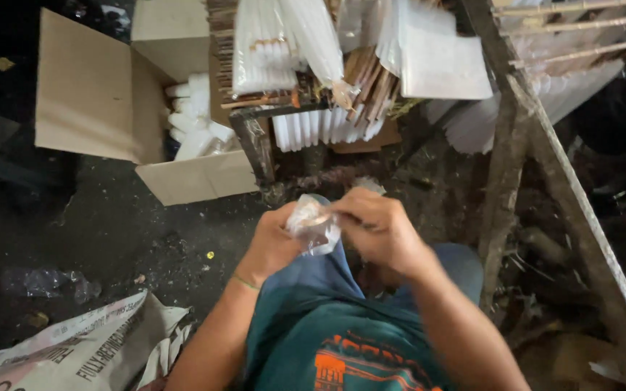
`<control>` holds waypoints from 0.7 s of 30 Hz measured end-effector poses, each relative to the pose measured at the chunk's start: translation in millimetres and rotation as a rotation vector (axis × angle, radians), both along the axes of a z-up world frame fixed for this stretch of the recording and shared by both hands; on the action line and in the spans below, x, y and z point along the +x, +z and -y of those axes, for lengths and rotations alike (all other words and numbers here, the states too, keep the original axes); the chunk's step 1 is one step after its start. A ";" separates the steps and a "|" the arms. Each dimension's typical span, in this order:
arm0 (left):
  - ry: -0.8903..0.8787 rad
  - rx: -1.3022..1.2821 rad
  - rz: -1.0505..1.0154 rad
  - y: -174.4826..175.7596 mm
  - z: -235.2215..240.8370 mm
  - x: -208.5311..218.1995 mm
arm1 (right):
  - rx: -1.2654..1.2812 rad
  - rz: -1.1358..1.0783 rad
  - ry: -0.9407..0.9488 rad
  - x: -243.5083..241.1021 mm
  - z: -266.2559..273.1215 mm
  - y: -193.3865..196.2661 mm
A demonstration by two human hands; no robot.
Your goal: Packaging bundles of white candles into clear plastic sleeves and securing them.
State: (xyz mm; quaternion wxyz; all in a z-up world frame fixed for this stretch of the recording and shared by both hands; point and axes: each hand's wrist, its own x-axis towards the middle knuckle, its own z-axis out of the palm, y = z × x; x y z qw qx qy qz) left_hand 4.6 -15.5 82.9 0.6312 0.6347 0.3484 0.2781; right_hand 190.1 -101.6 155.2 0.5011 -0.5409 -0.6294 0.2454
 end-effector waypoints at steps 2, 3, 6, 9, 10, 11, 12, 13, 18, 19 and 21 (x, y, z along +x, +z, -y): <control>-0.010 -0.010 0.003 16.9 5.6 2.3 | -0.018 -0.058 -0.180 7.9 0.4 -16.9; -0.010 -0.016 0.009 26.6 7.1 2.6 | -0.030 -0.113 -0.350 11.2 -0.9 -24.5; 0.001 0.113 -0.040 19.6 8.6 5.6 | -0.052 -0.295 -0.346 10.7 -2.2 -24.4; 0.013 0.197 -0.016 13.5 3.3 -0.9 | -0.004 -0.506 0.100 23.3 11.2 -50.7; 0.016 0.194 -0.018 24.1 4.8 -2.1 | -0.007 -0.507 0.103 17.1 9.8 -42.0; 0.021 0.244 -0.008 34.6 6.5 -2.7 | 0.011 -0.333 0.090 11.6 8.5 -33.3; 0.012 0.292 0.004 44.5 8.1 -1.1 | 0.030 -0.158 0.062 6.8 10.1 -25.0; 0.000 0.288 0.004 41.2 9.3 -1.4 | 0.027 -0.160 0.050 5.1 10.7 -29.6; -0.113 0.544 0.004 60.9 12.0 -2.3 | -0.125 -0.294 -0.292 1.1 2.3 -39.6; -0.109 0.547 0.006 67.5 12.8 -2.0 | -0.122 -0.292 -0.288 -1.9 3.9 -27.8; -0.112 0.702 0.016 79.4 15.4 -3.0 | -0.048 -0.281 -0.183 -9.1 7.5 -6.0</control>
